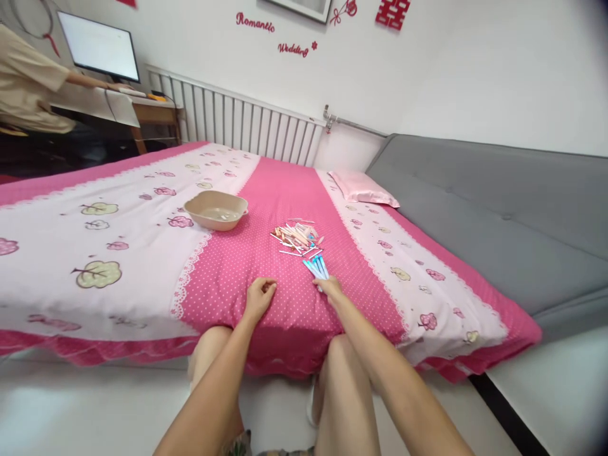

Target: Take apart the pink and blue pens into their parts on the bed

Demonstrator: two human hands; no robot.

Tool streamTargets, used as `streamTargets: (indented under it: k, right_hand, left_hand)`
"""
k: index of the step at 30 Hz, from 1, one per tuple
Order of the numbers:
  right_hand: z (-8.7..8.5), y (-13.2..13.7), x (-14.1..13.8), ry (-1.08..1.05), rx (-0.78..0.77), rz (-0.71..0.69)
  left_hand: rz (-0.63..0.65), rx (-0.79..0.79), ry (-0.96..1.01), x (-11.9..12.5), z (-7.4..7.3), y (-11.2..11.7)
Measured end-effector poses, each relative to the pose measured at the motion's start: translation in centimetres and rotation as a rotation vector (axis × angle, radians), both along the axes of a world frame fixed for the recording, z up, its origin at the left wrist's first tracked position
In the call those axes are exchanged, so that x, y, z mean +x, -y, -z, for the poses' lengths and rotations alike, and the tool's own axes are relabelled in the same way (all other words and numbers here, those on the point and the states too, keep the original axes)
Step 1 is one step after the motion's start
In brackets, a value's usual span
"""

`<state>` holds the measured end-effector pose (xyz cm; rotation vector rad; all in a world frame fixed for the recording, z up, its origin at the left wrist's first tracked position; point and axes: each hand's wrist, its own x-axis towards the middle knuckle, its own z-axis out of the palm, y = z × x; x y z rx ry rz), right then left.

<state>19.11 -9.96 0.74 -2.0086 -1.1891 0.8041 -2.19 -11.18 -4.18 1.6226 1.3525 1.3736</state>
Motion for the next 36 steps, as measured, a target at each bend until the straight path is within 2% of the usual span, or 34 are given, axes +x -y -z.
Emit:
streamTargets:
  k: [3, 7, 19, 28, 36]
  right_hand:
    - [1.4, 0.7, -0.6, -0.024, -0.029, 0.001]
    - [2.2, 0.8, -0.2, -0.053, -0.008, 0.019]
    - [4.0, 0.1, 0.3, -0.135, 0.206, 0.156]
    - [4.8, -0.2, 0.7, -0.218, 0.261, 0.19]
    - [4.6, 0.0, 0.4, -0.243, 0.271, 0.204]
  left_hand:
    - [0.009, -0.027, 0.054, 0.0, 0.5, -0.2]
    - [0.031, -0.059, 0.114, 0.0, 0.8, -0.6]
    - [0.086, -0.084, 0.19, 0.0, 1.4, -1.5]
    - [0.099, -0.106, 0.18, 0.1, 0.9, -1.3]
    - [0.087, -0.146, 0.157, 0.1, -0.4, -0.8]
